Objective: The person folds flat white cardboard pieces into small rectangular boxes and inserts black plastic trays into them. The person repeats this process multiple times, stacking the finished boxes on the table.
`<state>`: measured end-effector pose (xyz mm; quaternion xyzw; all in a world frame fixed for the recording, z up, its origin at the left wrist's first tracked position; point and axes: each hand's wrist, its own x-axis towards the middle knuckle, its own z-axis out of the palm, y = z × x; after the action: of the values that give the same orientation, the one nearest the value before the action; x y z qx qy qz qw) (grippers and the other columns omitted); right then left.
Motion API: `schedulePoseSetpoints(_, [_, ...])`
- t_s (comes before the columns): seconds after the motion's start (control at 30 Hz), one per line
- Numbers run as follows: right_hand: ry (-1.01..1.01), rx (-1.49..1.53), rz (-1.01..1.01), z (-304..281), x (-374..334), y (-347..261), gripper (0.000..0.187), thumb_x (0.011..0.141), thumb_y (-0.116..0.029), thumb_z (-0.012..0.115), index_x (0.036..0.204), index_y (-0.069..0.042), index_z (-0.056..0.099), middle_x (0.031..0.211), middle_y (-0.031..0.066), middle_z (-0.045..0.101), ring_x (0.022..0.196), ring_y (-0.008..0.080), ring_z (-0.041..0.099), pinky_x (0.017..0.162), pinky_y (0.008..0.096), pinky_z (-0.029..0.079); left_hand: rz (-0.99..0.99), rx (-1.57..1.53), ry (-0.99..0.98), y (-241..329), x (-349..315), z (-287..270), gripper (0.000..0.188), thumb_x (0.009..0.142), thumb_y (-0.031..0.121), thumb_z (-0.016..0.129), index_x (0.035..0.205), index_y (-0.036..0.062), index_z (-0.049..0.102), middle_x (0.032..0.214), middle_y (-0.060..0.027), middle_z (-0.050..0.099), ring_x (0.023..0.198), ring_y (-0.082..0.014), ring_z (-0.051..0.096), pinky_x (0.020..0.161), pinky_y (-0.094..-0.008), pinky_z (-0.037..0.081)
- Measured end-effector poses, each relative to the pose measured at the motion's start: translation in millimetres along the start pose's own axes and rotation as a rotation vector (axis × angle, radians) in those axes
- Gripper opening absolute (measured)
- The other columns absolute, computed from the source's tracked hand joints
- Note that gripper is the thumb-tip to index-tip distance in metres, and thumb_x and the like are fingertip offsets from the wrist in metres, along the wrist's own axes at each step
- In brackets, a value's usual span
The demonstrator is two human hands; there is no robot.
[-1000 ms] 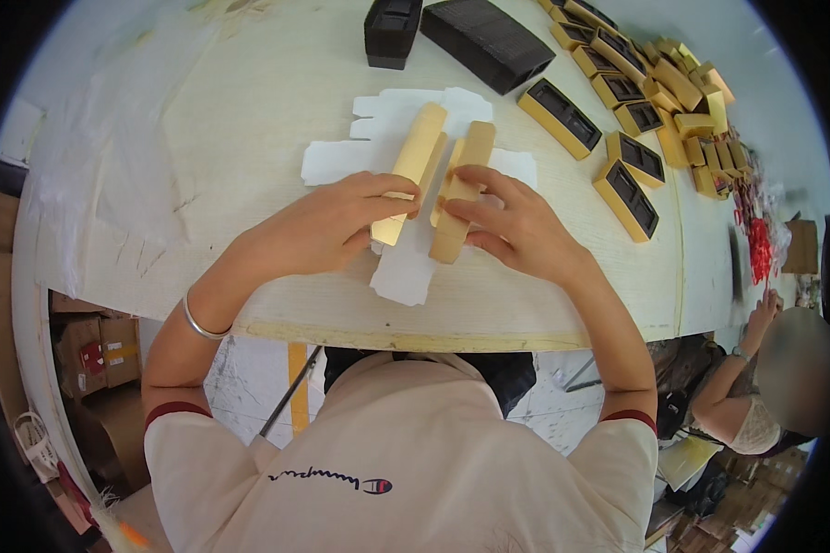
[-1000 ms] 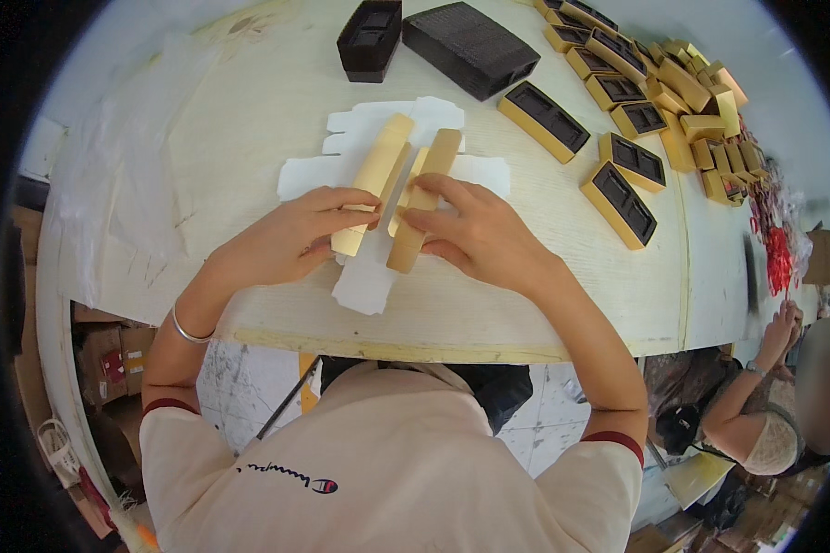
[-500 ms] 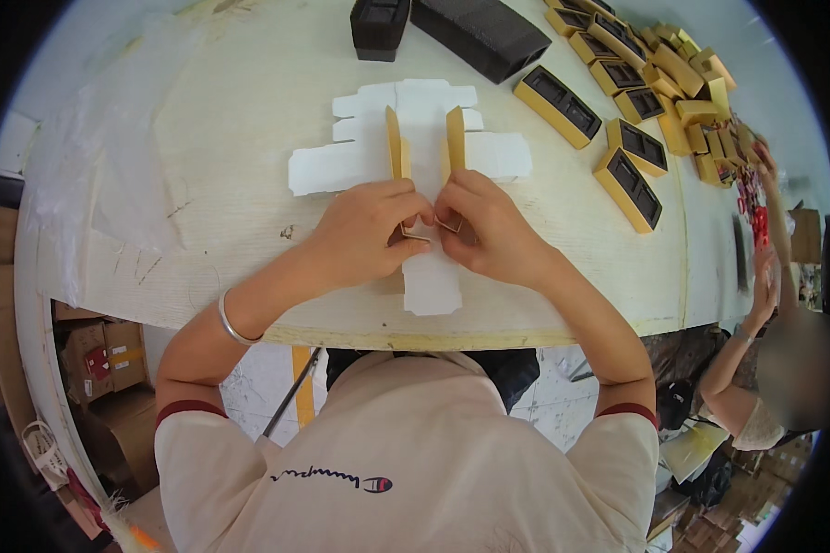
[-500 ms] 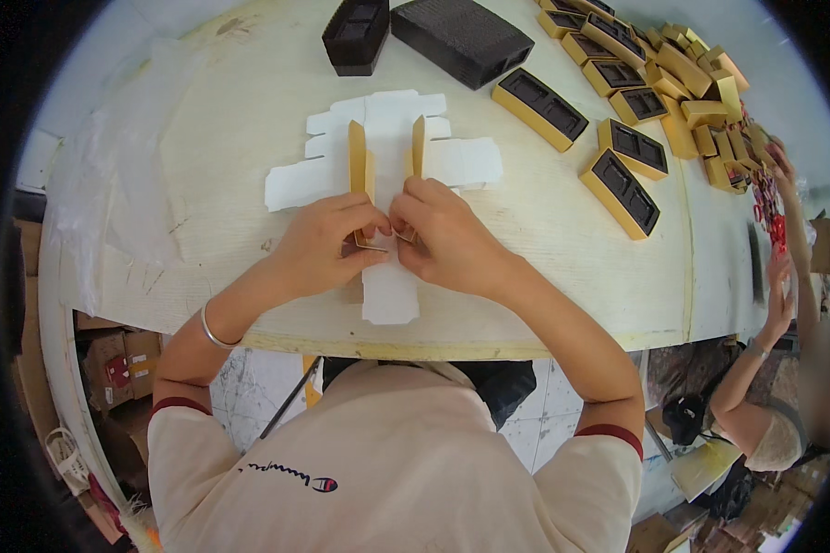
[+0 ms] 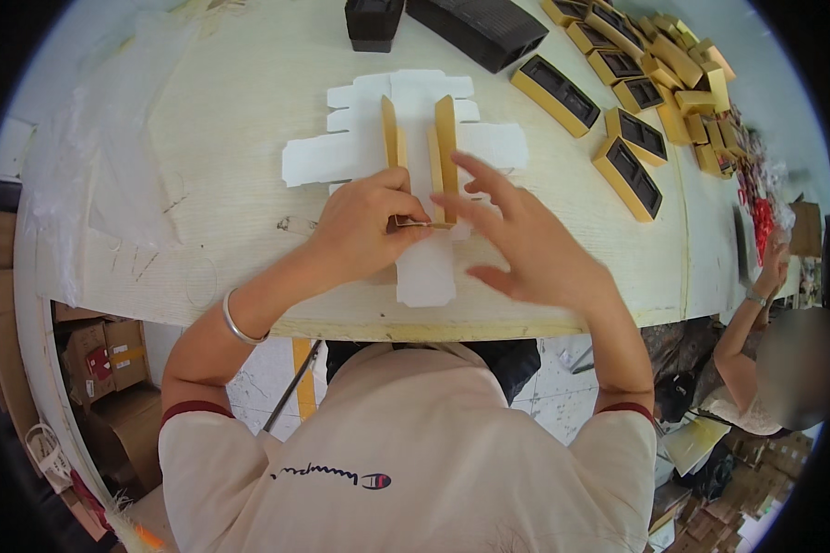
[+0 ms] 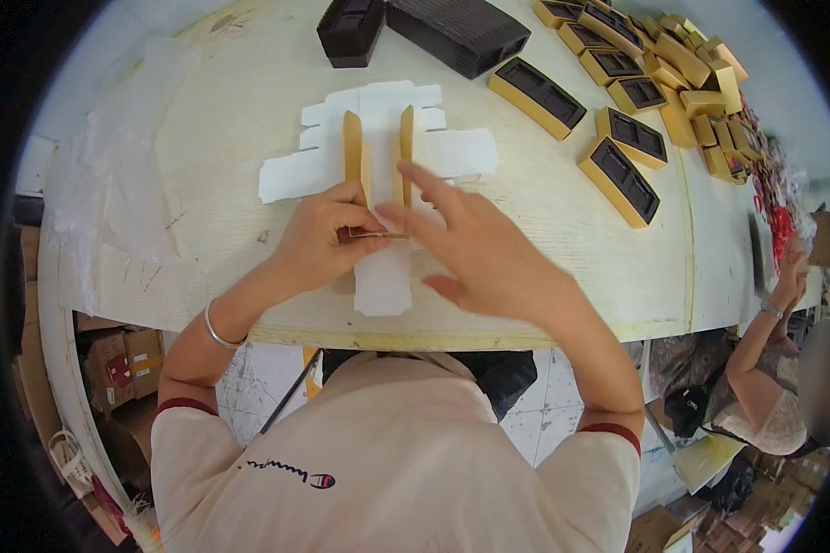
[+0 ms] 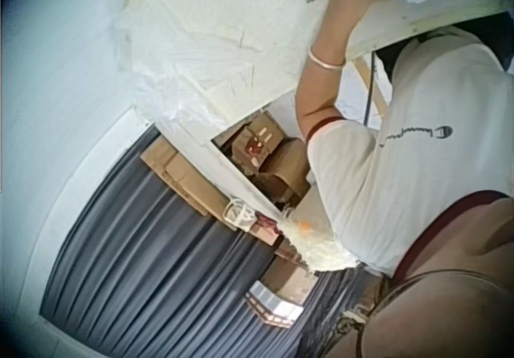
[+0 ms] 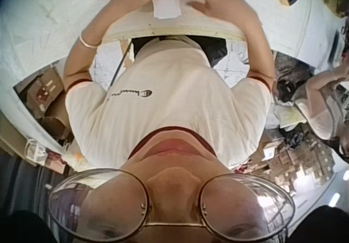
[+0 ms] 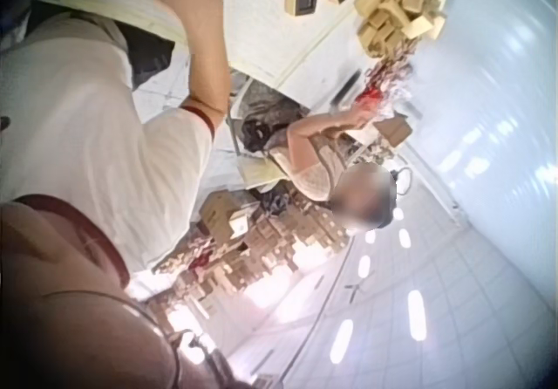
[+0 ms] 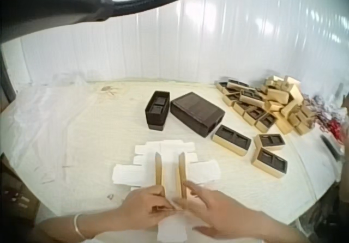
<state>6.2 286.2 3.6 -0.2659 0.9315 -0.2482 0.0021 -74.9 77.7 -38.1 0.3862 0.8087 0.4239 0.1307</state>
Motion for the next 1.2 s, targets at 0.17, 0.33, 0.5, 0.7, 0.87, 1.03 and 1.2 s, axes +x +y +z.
schedulePoseSetpoints(0.17, [0.184,-0.178,-0.124,42,-18,-3,0.070,0.064,-0.009,0.079,0.127,-0.005,0.049,0.130,0.0164,0.048,0.105,0.0319,0.053,0.086,0.0402,0.045,0.021,0.044,-0.001,1,4,2,0.010,0.075,0.015,0.073,0.076,0.0054,0.071,0.075,-0.0043,0.055,0.061,-0.0180,0.057,0.058,-0.0316,0.045])
schedulePoseSetpoints(0.33, [0.457,0.191,-0.114,55,-1,17,0.046,0.073,-0.002,0.074,0.113,-0.003,0.051,0.100,0.0108,0.061,0.086,0.0238,0.058,0.073,0.0334,0.048,0.157,-0.093,-0.116,-11,6,-12,0.019,0.086,0.017,0.066,0.094,0.0004,0.065,0.083,-0.0057,0.055,0.063,-0.0166,0.053,0.059,-0.0269,0.043])
schedulePoseSetpoints(0.5, [0.519,0.652,0.160,52,15,11,0.030,0.082,0.002,0.067,0.105,-0.005,0.049,0.090,0.0080,0.058,0.072,0.0154,0.053,0.064,0.0268,0.046,0.098,-0.209,-0.153,-5,0,-14,0.029,0.095,0.019,0.053,0.117,0.0011,0.046,0.099,-0.0104,0.055,0.075,-0.0137,0.052,0.064,-0.0246,0.043])
schedulePoseSetpoints(0.7, [0.513,0.243,0.072,58,12,8,0.030,0.080,-0.002,0.069,0.104,-0.005,0.053,0.101,0.0098,0.056,0.073,0.0191,0.055,0.065,0.0293,0.047,0.158,-0.222,0.028,-8,0,0,0.020,0.094,0.007,0.049,0.111,0.0056,0.038,0.118,-0.0121,0.048,0.079,-0.0127,0.052,0.066,-0.0253,0.043])
schedulePoseSetpoints(0.87, [0.567,-0.312,-0.146,56,8,14,0.027,0.071,-0.008,0.070,0.097,-0.005,0.060,0.103,0.0094,0.056,0.078,0.0218,0.055,0.067,0.0326,0.044,0.228,-0.062,0.069,-2,3,-3,0.015,0.091,0.003,0.052,0.103,0.0046,0.045,0.120,-0.0113,0.044,0.071,-0.0158,0.052,0.062,-0.0275,0.044])
schedulePoseSetpoints(1.03, [0.336,-0.236,-0.119,45,15,10,0.027,0.065,-0.003,0.066,0.091,-0.005,0.061,0.089,0.0059,0.053,0.074,0.0209,0.052,0.066,0.0331,0.040,0.181,0.010,0.110,-1,-9,9,0.013,0.085,0.005,0.063,0.093,0.0018,0.053,0.101,-0.0104,0.052,0.067,-0.0219,0.054,0.058,-0.0314,0.044])
schedulePoseSetpoints(1.2, [0.077,-0.157,-0.015,34,22,11,0.024,0.068,0.001,0.066,0.091,-0.006,0.063,0.089,0.0062,0.054,0.075,0.0239,0.053,0.066,0.0336,0.039,0.170,0.183,0.089,-2,-6,5,0.010,0.080,0.005,0.067,0.082,0.0019,0.058,0.079,-0.0096,0.057,0.068,-0.0289,0.057,0.058,-0.0368,0.045])
